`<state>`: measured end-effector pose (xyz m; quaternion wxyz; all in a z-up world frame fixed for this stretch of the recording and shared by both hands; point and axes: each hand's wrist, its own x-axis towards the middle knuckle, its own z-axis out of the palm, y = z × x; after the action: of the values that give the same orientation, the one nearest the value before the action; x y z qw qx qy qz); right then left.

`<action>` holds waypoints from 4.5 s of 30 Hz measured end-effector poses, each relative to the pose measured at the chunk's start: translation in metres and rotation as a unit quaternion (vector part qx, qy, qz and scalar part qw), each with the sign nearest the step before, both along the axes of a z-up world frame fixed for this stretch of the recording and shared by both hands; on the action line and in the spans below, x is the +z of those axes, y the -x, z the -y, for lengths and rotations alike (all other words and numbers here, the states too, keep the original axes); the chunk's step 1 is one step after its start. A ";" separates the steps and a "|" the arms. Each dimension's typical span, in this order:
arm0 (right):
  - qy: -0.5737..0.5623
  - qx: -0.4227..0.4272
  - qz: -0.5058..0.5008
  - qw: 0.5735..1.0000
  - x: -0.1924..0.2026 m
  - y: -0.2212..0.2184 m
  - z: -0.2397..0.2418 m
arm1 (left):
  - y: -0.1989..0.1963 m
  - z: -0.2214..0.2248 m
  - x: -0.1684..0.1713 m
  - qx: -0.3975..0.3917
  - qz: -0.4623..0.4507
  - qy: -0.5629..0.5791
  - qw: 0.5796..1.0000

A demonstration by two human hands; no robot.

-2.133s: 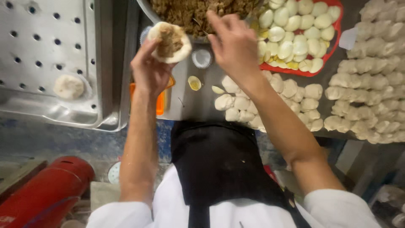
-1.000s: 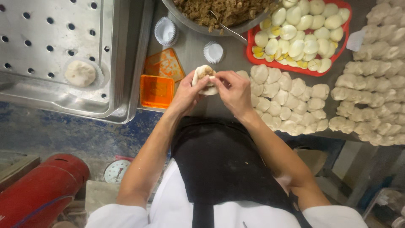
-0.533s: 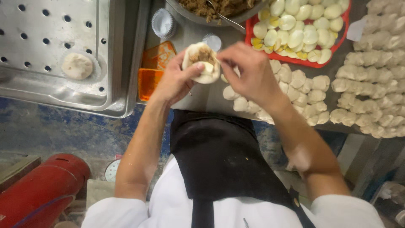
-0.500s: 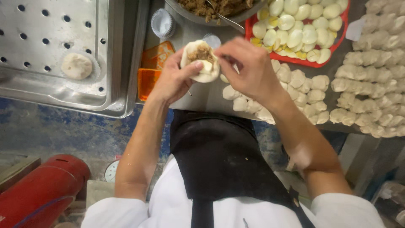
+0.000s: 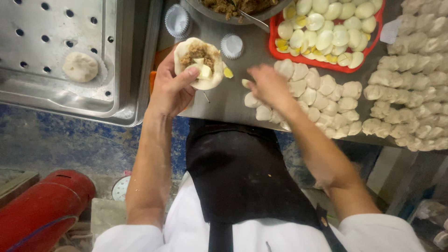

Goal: The person prepares buns by flattening small balls of dough, adding meat filling with a spoon, placing a slice of egg inside, and folding the dough around the filling to seal them.

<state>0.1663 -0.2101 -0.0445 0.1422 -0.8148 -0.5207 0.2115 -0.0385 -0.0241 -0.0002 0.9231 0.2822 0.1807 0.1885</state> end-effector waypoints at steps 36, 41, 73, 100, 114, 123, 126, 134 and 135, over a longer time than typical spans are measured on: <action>-0.354 -0.059 -0.090 0.929 0.114 0.042 -0.008 | -0.028 0.027 0.029 -0.049 -0.055 -0.219 0.973; -0.265 -0.130 -0.566 0.769 0.137 0.026 -0.009 | -0.024 0.020 0.037 -0.115 0.039 -0.201 0.972; -0.129 0.032 -0.264 0.955 0.126 0.018 -0.013 | -0.034 0.024 0.049 -0.140 -0.074 -0.393 0.906; -0.229 0.060 -0.039 0.971 0.138 0.027 -0.005 | -0.035 0.046 0.087 -0.067 -0.089 -0.431 0.895; -0.332 0.108 -0.061 0.935 0.186 0.039 -0.020 | -0.035 0.058 0.073 0.195 -0.038 -0.476 0.857; -0.269 0.084 -0.159 0.946 0.190 0.026 -0.016 | -0.031 0.032 0.085 0.000 -0.008 -0.480 0.877; -0.216 0.005 -0.259 0.942 0.184 0.023 -0.014 | -0.036 0.027 0.087 -0.027 0.003 -0.466 0.884; -0.219 0.081 -0.165 0.958 0.171 0.024 -0.007 | -0.034 0.026 0.070 -0.132 0.001 -0.408 0.903; -0.197 0.050 -0.205 0.957 0.167 0.022 -0.007 | -0.035 0.026 0.066 -0.125 0.002 -0.401 0.907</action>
<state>0.1440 -0.2029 0.1229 0.3929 -0.6830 -0.5514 0.2739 -0.0033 -0.0498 0.0660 0.7484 0.6487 0.0513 0.1284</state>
